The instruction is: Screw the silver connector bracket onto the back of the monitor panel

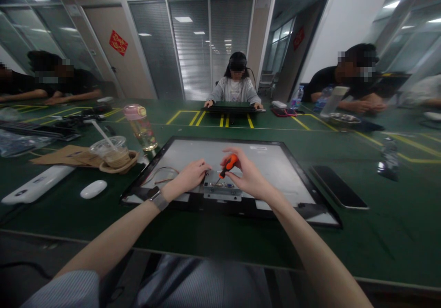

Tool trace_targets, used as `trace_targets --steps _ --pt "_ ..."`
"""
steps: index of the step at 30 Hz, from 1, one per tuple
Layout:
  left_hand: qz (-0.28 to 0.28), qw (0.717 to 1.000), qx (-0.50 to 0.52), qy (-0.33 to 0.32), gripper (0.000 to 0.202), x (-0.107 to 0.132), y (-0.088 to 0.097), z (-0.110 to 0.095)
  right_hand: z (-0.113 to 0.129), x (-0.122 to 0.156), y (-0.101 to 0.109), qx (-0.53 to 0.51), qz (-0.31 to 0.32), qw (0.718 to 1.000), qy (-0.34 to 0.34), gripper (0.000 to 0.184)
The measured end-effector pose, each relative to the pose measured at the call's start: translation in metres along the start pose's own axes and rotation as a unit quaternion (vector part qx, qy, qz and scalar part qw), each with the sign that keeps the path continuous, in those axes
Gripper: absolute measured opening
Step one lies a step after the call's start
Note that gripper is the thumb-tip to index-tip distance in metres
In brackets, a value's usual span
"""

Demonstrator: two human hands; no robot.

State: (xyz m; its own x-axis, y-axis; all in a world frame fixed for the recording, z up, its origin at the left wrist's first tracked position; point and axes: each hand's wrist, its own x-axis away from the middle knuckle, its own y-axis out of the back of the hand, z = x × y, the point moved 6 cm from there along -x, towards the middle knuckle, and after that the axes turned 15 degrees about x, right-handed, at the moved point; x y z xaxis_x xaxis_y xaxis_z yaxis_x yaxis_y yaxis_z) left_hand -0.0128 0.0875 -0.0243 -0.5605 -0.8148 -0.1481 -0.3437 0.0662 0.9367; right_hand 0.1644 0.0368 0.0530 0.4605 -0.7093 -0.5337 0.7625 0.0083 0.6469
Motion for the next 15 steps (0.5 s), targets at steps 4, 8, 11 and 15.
trace_targets --steps 4,8,11,15 --pt "0.004 1.0 -0.004 0.002 0.033 0.0 0.0 0.0 -0.003 0.0 0.0 -0.034 0.014 0.999 -0.003 0.037" --pt "0.006 1.0 -0.006 0.0 0.032 -0.001 0.0 0.0 -0.009 0.0 -0.002 -0.056 0.017 0.998 -0.011 0.029" --pt "0.006 1.0 -0.003 0.001 0.032 -0.001 0.0 0.0 -0.01 0.0 -0.001 -0.062 0.016 0.998 -0.016 0.027" --pt "0.004 1.0 0.001 -0.002 0.032 0.0 0.002 -0.002 -0.012 -0.002 0.016 -0.057 -0.03 0.998 -0.018 0.04"
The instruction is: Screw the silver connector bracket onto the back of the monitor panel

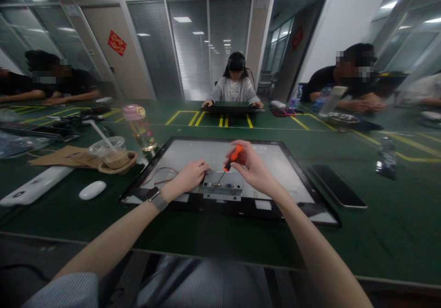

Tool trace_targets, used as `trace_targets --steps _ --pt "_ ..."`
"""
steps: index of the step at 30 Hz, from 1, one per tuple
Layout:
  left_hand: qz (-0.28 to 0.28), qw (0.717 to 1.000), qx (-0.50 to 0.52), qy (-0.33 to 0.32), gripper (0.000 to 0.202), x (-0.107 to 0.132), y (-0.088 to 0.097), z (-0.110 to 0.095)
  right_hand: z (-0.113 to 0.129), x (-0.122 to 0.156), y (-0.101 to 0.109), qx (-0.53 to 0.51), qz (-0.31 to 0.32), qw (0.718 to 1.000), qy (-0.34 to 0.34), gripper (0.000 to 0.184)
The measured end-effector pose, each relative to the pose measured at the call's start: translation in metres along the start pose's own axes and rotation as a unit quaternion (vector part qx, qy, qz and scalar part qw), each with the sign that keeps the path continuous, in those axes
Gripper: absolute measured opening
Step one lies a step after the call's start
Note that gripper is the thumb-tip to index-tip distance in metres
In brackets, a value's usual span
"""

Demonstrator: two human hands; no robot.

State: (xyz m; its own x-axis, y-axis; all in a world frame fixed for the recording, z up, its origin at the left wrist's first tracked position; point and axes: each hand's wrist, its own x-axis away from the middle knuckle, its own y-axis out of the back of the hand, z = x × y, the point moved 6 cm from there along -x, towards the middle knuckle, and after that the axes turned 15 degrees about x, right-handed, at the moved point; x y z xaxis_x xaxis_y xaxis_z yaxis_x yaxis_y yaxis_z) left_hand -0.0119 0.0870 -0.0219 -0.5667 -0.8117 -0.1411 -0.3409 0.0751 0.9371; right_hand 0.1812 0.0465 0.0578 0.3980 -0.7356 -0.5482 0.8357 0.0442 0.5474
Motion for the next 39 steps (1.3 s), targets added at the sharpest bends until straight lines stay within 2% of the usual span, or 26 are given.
trace_targets --steps 2,4,5,6,8,11,13,16,18,23,24,26,27,28,30,32,39 --pt "-0.001 1.0 0.001 0.001 0.032 0.0 0.001 -0.001 -0.002 -0.001 0.02 0.047 -0.07 0.996 0.001 0.053" --pt "-0.003 1.0 0.002 0.001 0.032 0.001 0.002 -0.002 -0.009 0.0 0.04 0.164 -0.137 0.977 -0.019 0.055" --pt "-0.004 1.0 0.003 0.0 0.033 0.001 0.002 -0.002 -0.013 0.0 0.045 0.241 -0.139 0.96 -0.028 0.053" --pt "-0.005 1.0 0.003 -0.001 0.033 0.001 0.002 -0.002 -0.02 -0.001 0.046 0.314 -0.106 0.943 -0.037 0.05" --pt "-0.007 1.0 0.003 -0.003 0.033 0.001 0.002 -0.001 -0.04 0.0 0.039 0.419 0.01 0.905 -0.067 0.047" --pt "-0.006 1.0 0.0 -0.006 0.032 0.001 0.0 0.001 -0.073 0.01 0.028 0.512 0.166 0.831 -0.141 0.05" --pt "-0.006 1.0 0.001 -0.007 0.032 0.001 -0.001 0.003 -0.087 0.017 0.023 0.535 0.233 0.794 -0.172 0.054" --pt "-0.01 1.0 0.01 -0.011 0.03 0.001 0.0 0.003 -0.097 0.025 0.02 0.536 0.284 0.771 -0.194 0.049" --pt "-0.017 1.0 0.023 -0.012 0.029 0.001 0.001 0.004 -0.1 0.026 0.023 0.528 0.293 0.772 -0.199 0.048" --pt "-0.035 0.994 0.1 -0.012 0.027 0.0 0.009 0.013 -0.101 0.022 0.03 0.506 0.273 0.796 -0.191 0.04" --pt "-0.038 0.992 0.122 -0.013 0.027 0.0 0.012 0.015 -0.098 0.02 0.03 0.497 0.263 0.807 -0.181 0.043" --pt "-0.033 0.983 0.18 -0.01 0.026 0.0 0.017 0.021 -0.087 0.015 0.023 0.426 0.241 0.86 -0.143 0.053" --pt "-0.016 0.977 0.212 -0.002 0.029 0.0 0.017 0.023 -0.082 0.014 0.018 0.379 0.248 0.881 -0.138 0.059" --pt "0.011 0.97 0.244 0.0 0.035 0.001 0.016 0.024 -0.079 0.016 0.01 0.334 0.278 0.889 -0.144 0.067" --pt "0.065 0.962 0.267 0.003 0.055 0.003 0.014 0.023 -0.074 0.018 -0.004 0.299 0.325 0.885 -0.146 0.08" --pt "0.081 0.963 0.255 0.0 0.068 0.005 0.012 0.02 -0.07 0.019 -0.013 0.302 0.339 0.88 -0.142 0.083" --pt "0.033 0.967 0.25 -0.043 0.061 0.004 0.012 0.013 -0.06 0.013 -0.017 0.337 0.305 0.884 -0.11 0.058"
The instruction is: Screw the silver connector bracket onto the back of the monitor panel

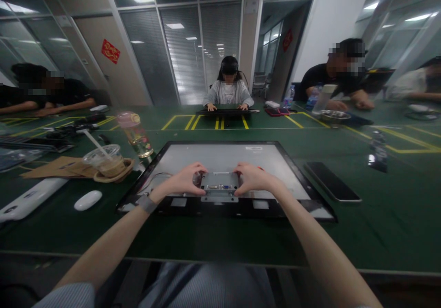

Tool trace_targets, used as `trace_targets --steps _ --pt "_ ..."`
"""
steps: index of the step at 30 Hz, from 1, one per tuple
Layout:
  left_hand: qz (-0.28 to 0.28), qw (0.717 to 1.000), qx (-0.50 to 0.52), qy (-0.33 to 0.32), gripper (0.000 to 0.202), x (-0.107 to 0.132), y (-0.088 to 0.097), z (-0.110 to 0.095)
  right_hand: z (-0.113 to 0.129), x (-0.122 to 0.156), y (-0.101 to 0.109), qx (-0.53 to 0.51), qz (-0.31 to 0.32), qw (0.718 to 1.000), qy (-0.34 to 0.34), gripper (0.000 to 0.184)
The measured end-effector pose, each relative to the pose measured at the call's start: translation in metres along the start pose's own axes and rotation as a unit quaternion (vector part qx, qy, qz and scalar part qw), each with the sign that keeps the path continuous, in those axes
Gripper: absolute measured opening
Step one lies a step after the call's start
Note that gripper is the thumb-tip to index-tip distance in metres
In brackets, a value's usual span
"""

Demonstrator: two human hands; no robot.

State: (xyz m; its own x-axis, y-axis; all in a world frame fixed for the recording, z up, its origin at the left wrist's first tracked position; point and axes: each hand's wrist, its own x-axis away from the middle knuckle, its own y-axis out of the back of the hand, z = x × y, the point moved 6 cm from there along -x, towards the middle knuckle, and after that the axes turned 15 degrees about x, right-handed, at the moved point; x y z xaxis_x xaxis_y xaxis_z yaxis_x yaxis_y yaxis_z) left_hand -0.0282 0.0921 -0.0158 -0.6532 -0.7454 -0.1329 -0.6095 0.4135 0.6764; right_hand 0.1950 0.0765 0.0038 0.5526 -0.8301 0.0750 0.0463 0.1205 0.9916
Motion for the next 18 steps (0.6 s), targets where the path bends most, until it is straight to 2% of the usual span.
trace_targets --steps 5,10,13,18 --pt "-0.027 0.999 -0.004 -0.022 0.06 0.0 0.006 -0.008 0.0 0.004 0.011 -0.012 -0.046 0.999 0.013 0.055" --pt "-0.078 0.997 0.002 -0.022 0.056 -0.003 0.015 -0.015 -0.009 0.003 0.016 -0.058 -0.097 0.993 0.029 0.054" --pt "-0.086 0.996 -0.001 -0.021 0.056 -0.009 0.015 -0.01 -0.017 -0.003 0.01 -0.057 -0.12 0.991 0.016 0.057" --pt "-0.055 0.998 0.01 -0.01 0.051 -0.019 0.009 0.009 -0.027 -0.018 -0.012 -0.041 -0.129 0.991 0.0 0.059"
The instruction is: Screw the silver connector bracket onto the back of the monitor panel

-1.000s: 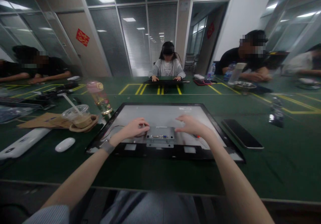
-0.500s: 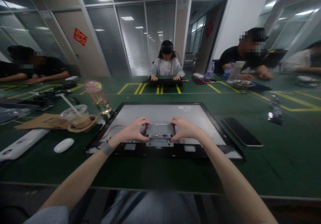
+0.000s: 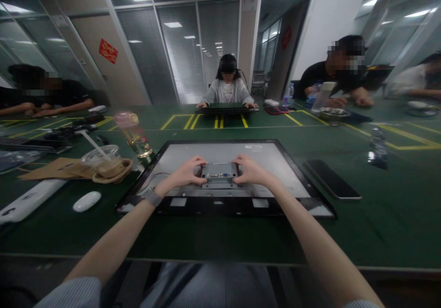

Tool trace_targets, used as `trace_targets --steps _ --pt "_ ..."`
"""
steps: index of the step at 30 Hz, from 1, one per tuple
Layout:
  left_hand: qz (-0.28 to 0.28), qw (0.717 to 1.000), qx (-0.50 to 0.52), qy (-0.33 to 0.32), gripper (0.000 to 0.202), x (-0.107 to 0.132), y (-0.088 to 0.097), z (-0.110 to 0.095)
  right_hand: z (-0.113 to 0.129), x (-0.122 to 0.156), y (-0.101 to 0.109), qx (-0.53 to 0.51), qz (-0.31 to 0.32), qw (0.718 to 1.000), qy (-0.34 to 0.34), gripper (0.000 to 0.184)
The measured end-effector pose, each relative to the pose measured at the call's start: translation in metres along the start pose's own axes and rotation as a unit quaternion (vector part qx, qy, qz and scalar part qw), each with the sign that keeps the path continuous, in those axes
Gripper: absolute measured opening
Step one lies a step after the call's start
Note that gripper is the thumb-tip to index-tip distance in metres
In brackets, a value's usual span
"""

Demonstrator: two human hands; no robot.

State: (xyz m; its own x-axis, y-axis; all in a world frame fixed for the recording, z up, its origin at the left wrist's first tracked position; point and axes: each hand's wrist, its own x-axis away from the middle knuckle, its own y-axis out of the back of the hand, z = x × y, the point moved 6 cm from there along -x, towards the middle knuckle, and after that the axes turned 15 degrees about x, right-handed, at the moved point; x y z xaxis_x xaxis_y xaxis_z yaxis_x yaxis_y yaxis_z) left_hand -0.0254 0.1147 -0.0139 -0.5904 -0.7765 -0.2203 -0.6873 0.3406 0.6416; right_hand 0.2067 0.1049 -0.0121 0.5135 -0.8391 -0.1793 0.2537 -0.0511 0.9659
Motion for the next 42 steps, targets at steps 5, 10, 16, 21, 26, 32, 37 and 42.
trace_targets --steps 5,10,16,21,26,32,37,42 --pt "0.024 0.999 0.024 0.029 0.054 -0.002 -0.003 0.016 -0.008 -0.005 -0.016 0.007 0.031 0.999 -0.019 0.063" --pt "0.026 0.999 0.019 0.041 0.057 -0.003 -0.004 0.022 -0.007 -0.004 -0.015 -0.009 0.046 0.999 -0.012 0.061" --pt "0.018 0.999 0.006 0.027 0.058 -0.005 -0.002 0.02 -0.004 -0.008 -0.01 0.001 0.047 0.999 -0.009 0.061" --pt "0.017 0.999 0.014 0.029 0.052 -0.005 0.007 0.007 0.002 -0.006 0.007 -0.033 0.067 0.997 -0.01 0.054" --pt "0.068 0.996 0.042 0.044 0.049 0.007 0.001 -0.008 0.009 0.009 0.018 -0.072 0.124 0.99 -0.01 0.051" --pt "0.07 0.997 -0.022 0.01 0.054 0.018 -0.009 -0.018 0.019 0.017 0.013 -0.001 0.152 0.988 -0.017 0.056" --pt "0.047 0.999 -0.028 -0.002 0.058 0.019 -0.007 -0.019 0.025 0.015 0.018 0.021 0.114 0.993 -0.016 0.054" --pt "0.043 0.999 -0.031 -0.003 0.061 0.019 -0.006 -0.016 0.023 0.015 0.017 0.015 0.11 0.993 -0.029 0.052"
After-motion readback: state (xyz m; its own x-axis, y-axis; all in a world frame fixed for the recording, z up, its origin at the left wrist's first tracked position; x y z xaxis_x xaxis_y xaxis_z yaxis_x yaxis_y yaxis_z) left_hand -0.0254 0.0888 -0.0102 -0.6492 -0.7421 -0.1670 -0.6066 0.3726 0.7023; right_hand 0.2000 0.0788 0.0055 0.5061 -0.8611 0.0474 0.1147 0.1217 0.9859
